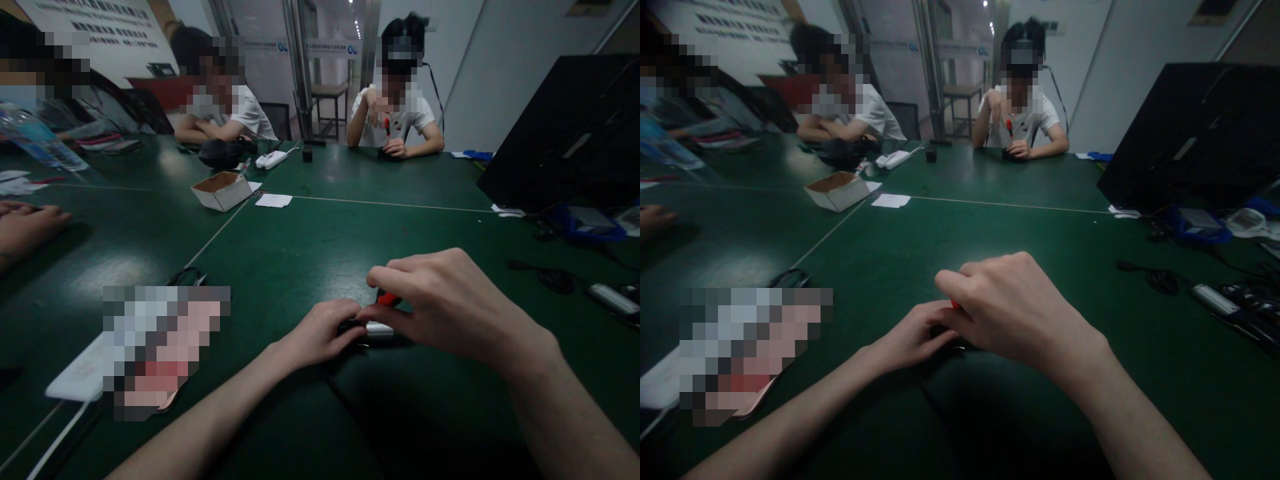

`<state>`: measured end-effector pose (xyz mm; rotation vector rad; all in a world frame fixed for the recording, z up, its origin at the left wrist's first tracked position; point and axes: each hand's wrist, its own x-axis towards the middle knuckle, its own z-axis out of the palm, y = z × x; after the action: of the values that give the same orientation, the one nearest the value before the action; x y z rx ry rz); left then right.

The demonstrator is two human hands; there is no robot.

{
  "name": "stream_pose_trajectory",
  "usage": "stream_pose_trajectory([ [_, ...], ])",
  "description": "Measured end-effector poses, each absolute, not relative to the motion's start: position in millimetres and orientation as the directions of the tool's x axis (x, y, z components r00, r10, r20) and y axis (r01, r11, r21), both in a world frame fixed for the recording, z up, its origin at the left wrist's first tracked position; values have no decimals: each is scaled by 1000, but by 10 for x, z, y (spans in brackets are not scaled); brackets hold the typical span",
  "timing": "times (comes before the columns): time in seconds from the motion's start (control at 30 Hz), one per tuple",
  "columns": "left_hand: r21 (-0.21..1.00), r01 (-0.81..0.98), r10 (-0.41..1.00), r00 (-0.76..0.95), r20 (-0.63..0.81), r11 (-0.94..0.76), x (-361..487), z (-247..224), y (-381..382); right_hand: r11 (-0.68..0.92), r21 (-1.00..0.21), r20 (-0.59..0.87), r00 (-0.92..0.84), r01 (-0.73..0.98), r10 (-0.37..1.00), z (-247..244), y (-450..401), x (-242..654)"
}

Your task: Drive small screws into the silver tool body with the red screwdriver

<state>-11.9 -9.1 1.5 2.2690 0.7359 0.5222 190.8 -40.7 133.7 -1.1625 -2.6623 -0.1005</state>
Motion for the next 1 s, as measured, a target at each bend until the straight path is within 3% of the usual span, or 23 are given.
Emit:
stream_pose_trajectory([
  [0.17,723,324,615,769,174,-610,-109,-16,-83,716,-246,160,-702,653,694,1385,-418,1920],
  [0.23,722,328,618,767,173,-609,-108,-20,-82,717,-278,154,-707,639,690,1388,-411,1920],
  [0.37,709,345,624,762,170,-615,-111,-3,-85,711,-227,190,-686,666,703,1360,-397,1909],
  [0.6,718,367,641,754,143,-592,-114,12,-88,670,-11,247,-647,742,721,1327,-398,1896],
  [0.83,718,312,612,766,197,-622,-113,1,-85,711,-261,169,-694,654,700,1381,-402,1915],
  [1.0,703,332,612,769,186,-630,-118,-19,-78,709,-238,181,-687,664,704,1353,-395,1913],
])
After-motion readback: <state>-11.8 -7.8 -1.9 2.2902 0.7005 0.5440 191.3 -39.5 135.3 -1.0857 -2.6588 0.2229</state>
